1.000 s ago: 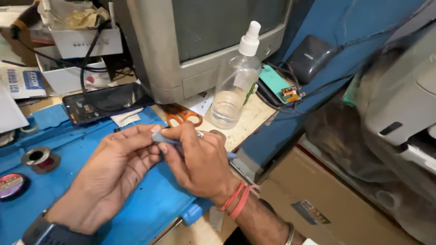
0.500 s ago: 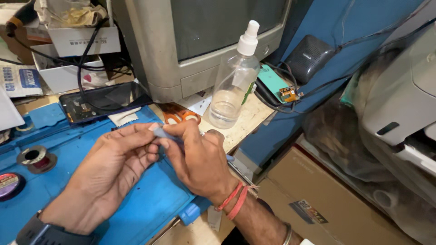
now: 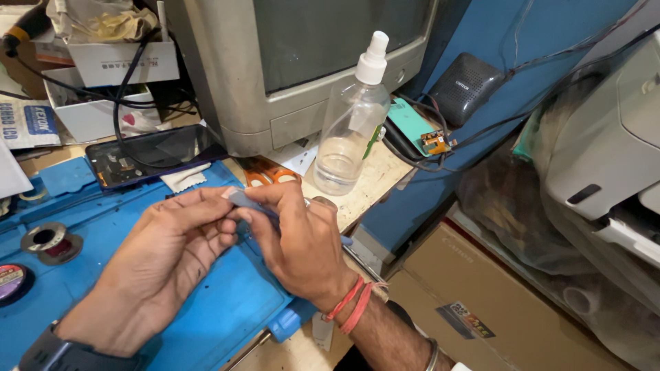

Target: The person cleans a small electronic component with a brush, then uses a soldering iron to apply heat to a smartphone back cover and a circuit board. The person handles the back cover and circuit board, moving them on the workbench while applying heat.

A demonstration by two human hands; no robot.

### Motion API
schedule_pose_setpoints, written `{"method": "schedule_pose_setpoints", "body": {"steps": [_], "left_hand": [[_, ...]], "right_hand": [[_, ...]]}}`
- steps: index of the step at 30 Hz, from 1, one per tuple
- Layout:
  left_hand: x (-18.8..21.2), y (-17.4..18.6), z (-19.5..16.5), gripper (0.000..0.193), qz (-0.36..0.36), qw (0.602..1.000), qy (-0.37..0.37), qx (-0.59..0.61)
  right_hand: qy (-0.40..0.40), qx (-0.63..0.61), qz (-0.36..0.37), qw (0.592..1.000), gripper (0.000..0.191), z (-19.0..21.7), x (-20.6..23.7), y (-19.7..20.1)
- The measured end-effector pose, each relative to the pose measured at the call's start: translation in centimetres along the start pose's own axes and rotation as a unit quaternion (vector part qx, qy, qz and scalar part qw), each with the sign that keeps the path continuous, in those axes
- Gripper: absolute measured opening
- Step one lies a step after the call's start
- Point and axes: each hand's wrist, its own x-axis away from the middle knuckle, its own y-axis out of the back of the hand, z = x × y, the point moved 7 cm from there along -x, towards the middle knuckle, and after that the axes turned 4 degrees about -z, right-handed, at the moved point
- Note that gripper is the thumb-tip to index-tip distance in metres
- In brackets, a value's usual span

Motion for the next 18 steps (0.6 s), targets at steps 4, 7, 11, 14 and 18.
{"method": "schedule_pose_setpoints", "body": {"steps": [4,7,11,14,18], "left_hand": [[0.15,0.16,0.21,0.014,-0.01,1.0,0.011,-0.009],[0.15,0.03,0.11,0.014,0.001,1.0,0.004,-0.006],[0.12,-0.12,0.22,0.012,0.005,1.0,0.007,-0.006],[0.12,-0.08,0.13,0.011,-0.007,1.0,0.009,-0.002],[0.18,-0.05,-0.01,0.013,-0.019,1.0,0.01,-0.004]], "right_hand": [[0.001,-0.008,0.006,1.0,0.022,0.18,-0.16,0.0],[-0.005,0.006,0.013,1.0,0.021,0.23,-0.22,-0.05],[0.011,0.019,0.003,1.0,0.024,0.46,-0.17,0.13],[0.021,0.024,-0.021,0.999,0.026,0.55,-0.11,0.31],[0.029,0.026,-0.036,0.999,0.026,0.64,-0.07,0.43]]}}
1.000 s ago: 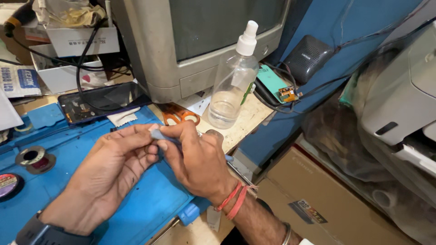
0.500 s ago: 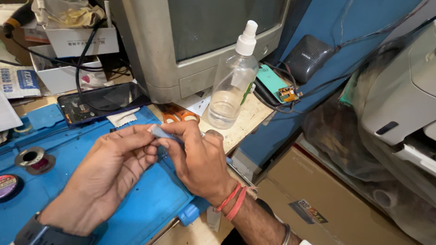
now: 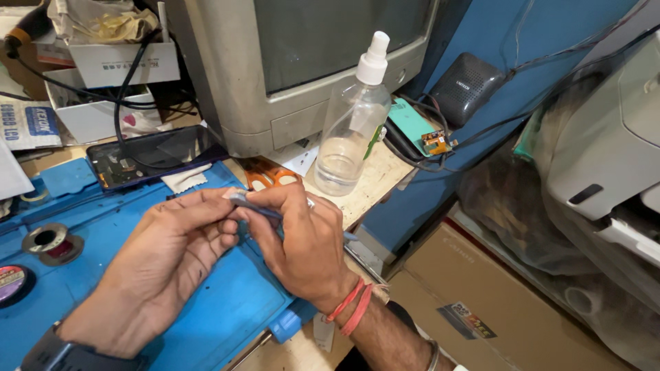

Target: The person cleans a small electronic component with a brush, then uses a soldering iron to apply heat to a smartphone back cover and a circuit board. The person handles the back cover and circuit board, moving them on the workbench while applying heat.

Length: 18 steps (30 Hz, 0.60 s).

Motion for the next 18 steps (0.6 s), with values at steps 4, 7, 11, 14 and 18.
{"method": "schedule_pose_setpoints", "body": {"steps": [4,7,11,14,18], "left_hand": [[0.1,-0.05,-0.06,0.013,0.003,1.0,-0.003,-0.002],[0.11,-0.26,0.03,0.014,0.015,1.0,-0.009,-0.002],[0.06,-0.35,0.09,0.014,0.022,1.0,-0.004,0.005],[0.0,-0.32,0.06,0.014,0.018,1.0,-0.003,0.007],[0.0,-0.06,0.14,0.012,-0.001,1.0,0.001,0.008]], "right_hand": [[-0.045,-0.052,0.03,0.997,0.021,-0.47,-0.03,-0.27],[-0.02,-0.016,0.033,0.999,0.022,-0.14,-0.14,-0.18],[-0.017,-0.008,0.013,1.0,0.024,-0.12,-0.09,-0.08],[-0.025,-0.009,-0.002,1.0,0.025,-0.3,0.06,-0.08],[-0.038,-0.038,0.02,0.998,0.022,-0.57,0.22,-0.32]]}}
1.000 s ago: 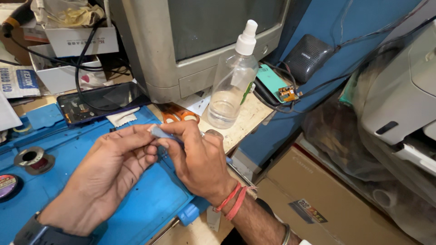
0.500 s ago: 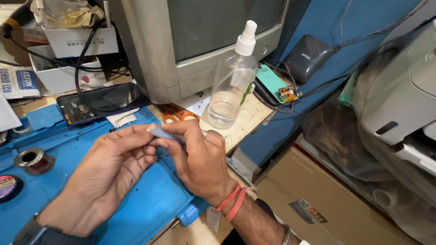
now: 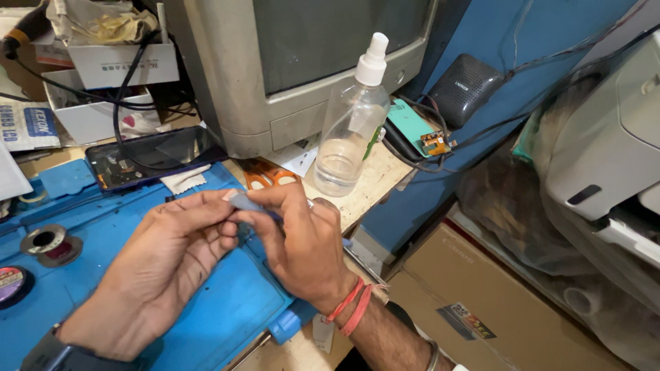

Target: The person cleans a small electronic component with a brush, then uses a soldering iron to apply heat to a smartphone back cover and a circuit board. The person handles the back cover and circuit board, moving them on the workbench while applying heat.

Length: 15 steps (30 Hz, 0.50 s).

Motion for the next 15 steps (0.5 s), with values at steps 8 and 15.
{"method": "schedule_pose_setpoints", "body": {"steps": [8,15], "left_hand": [[0.03,-0.31,-0.08,0.015,0.023,1.0,-0.007,-0.009],[0.05,0.06,0.0,0.017,-0.007,1.0,0.009,-0.012]], "right_hand": [[0.012,0.031,-0.008,0.999,0.024,0.19,-0.02,0.07],[-0.016,-0.011,-0.005,1.0,0.024,-0.34,0.25,-0.12]]}}
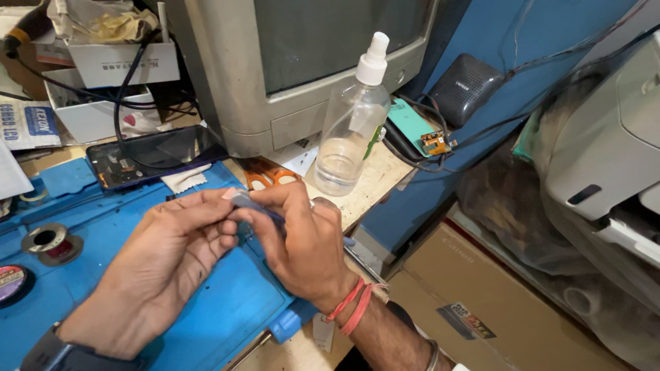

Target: The person cleans a small electronic component with a brush, then uses a soldering iron to apply heat to a smartphone back cover and a circuit board. The person handles the back cover and circuit board, moving them on the workbench while applying heat.

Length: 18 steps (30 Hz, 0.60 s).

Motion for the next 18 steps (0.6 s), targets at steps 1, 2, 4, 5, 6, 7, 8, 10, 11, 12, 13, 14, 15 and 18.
{"method": "schedule_pose_setpoints", "body": {"steps": [1,2,4,5,6,7,8,10,11,12,13,14,15,18], "left_hand": [[0.02,-0.14,-0.13,0.016,0.009,1.0,-0.007,0.002],[0.1,-0.27,-0.17,0.015,0.017,1.0,-0.014,0.004],[0.18,-0.44,-0.21,0.014,0.025,0.999,-0.019,0.01],[0.18,-0.47,-0.19,0.013,0.024,0.999,-0.017,0.012],[0.18,-0.49,-0.17,0.013,0.024,0.999,-0.015,0.014],[0.14,-0.4,-0.09,0.014,0.016,1.0,-0.01,0.009],[0.09,-0.28,-0.08,0.015,0.008,1.0,-0.005,0.003],[0.06,-0.16,-0.07,0.016,0.004,1.0,-0.003,0.002],[0.07,-0.21,-0.12,0.015,0.011,1.0,-0.006,0.007],[0.02,-0.3,-0.13,0.014,0.019,1.0,-0.009,0.013],[-0.01,-0.24,-0.07,0.014,0.014,1.0,-0.01,0.011],[-0.01,-0.11,-0.04,0.013,0.009,1.0,-0.011,0.01],[0.01,0.0,-0.04,0.012,0.004,1.0,-0.012,0.007],[0.07,-0.24,-0.03,0.013,0.018,1.0,-0.017,0.012]], "right_hand": [[0.001,0.011,0.01,1.0,0.023,-0.05,0.0,-0.12],[0.001,0.021,0.019,1.0,0.023,-0.08,0.04,-0.16],[0.008,0.039,0.022,0.999,0.024,-0.02,0.04,-0.15],[0.015,0.045,0.013,0.999,0.025,0.08,0.03,-0.03],[0.021,0.052,0.004,0.998,0.026,0.18,0.01,0.06],[0.025,0.06,0.0,0.998,0.025,0.24,0.02,0.09],[0.029,0.069,-0.005,0.997,0.025,0.31,0.03,0.11],[0.03,0.067,-0.011,0.997,0.025,0.32,0.07,0.16],[0.027,0.058,-0.014,0.998,0.025,0.29,0.1,0.16],[0.025,0.051,-0.015,0.998,0.024,0.21,0.12,0.25],[0.014,0.032,-0.001,0.999,0.023,0.01,0.14,0.13],[0.002,0.013,0.012,1.0,0.022,-0.17,0.16,-0.03],[-0.009,-0.007,0.025,1.0,0.021,-0.34,0.19,-0.14],[0.003,0.036,0.02,0.999,0.022,-0.21,0.14,-0.12]]}}
